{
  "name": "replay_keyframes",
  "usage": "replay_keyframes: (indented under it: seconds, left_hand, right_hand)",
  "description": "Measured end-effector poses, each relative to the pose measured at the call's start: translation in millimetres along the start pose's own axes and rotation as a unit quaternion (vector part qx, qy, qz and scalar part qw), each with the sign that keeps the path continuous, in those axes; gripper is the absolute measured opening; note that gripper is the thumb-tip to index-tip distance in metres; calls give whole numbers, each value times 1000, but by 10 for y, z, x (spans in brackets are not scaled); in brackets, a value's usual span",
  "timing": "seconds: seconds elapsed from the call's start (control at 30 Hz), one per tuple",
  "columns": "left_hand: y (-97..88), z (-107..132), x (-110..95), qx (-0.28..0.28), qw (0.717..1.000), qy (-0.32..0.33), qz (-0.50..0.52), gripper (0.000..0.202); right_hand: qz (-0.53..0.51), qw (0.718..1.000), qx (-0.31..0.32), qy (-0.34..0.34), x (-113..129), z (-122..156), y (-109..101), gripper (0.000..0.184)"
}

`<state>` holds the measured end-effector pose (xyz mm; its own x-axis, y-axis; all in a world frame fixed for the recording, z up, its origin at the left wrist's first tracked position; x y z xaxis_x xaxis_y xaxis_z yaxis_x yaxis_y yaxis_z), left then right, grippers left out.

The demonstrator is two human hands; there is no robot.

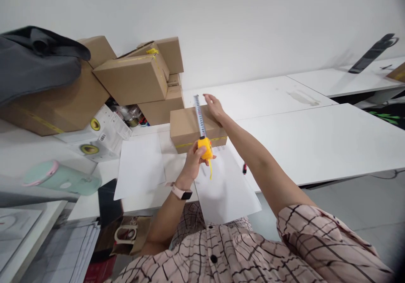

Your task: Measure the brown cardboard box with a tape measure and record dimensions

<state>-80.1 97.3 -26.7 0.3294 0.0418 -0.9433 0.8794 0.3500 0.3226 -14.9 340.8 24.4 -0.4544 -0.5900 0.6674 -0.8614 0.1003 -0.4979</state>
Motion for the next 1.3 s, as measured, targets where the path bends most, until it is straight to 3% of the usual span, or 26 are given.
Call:
replay_keyframes:
  seconds: [0.1, 0.17, 0.27, 0.37, 0.5, 0.6, 0.7, 0.77, 0.87, 1.03, 1.13, 1.3]
  left_hand:
    - [-452, 101, -95, -67, 993, 91, -32, 67]
    - [-781, 102, -140, -126, 981, 134, -61, 70]
    - [-1113, -28, -139, -158, 976, 128, -80, 62]
    - [-1193, -210, -182, -134, 984, 105, -59, 52]
    - [-1113, -381, -500, -112, 982, 146, -38, 51]
    - [-1012, -495, -780, -88, 980, 175, -33, 49]
    - [-909, -551, -924, -92, 975, 198, -49, 49]
    - [-813, -493, -914, -106, 967, 227, -56, 55]
    - [-559, -285, -682, -72, 969, 231, -54, 65]
    - [-93, 31, 10, 49, 992, 98, -58, 63]
    - [-10, 93, 269, 60, 996, 55, -43, 63]
    - [-46, 124, 448, 61, 997, 34, -40, 64]
  right_hand:
    - [-103, 981, -117, 114, -354, 120, -420, 73]
    - [-110, 968, -130, 184, -568, 346, -628, 77]
    - [-134, 959, -40, 246, -644, 740, -723, 83]
    - [-158, 963, 40, 216, -423, 928, -727, 78]
    - [-48, 992, 33, 115, -113, 674, -840, 55]
    - [61, 994, 17, 84, -46, 355, -863, 47]
    - [116, 992, -24, 33, 9, 142, -753, 43]
    - [109, 993, -44, -20, 84, 89, -620, 41]
    - [78, 995, -43, -45, 161, 84, -449, 41]
    - [79, 995, -51, -42, 192, 93, -429, 41]
    - [107, 992, -38, -61, 186, 98, -430, 48]
    - [151, 980, -18, -125, 192, 102, -364, 51]
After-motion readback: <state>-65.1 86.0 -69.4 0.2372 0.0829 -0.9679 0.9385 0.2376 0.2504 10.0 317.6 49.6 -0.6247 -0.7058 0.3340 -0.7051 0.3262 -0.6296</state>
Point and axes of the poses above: each hand's wrist, its own z-axis away from the middle knuckle, its own y-axis out of the palm, x = y × z, the point moved 5 cm from there along -z, towards the middle knuckle, and after that the axes turned 12 degrees about -x, right-handed, at the moved point
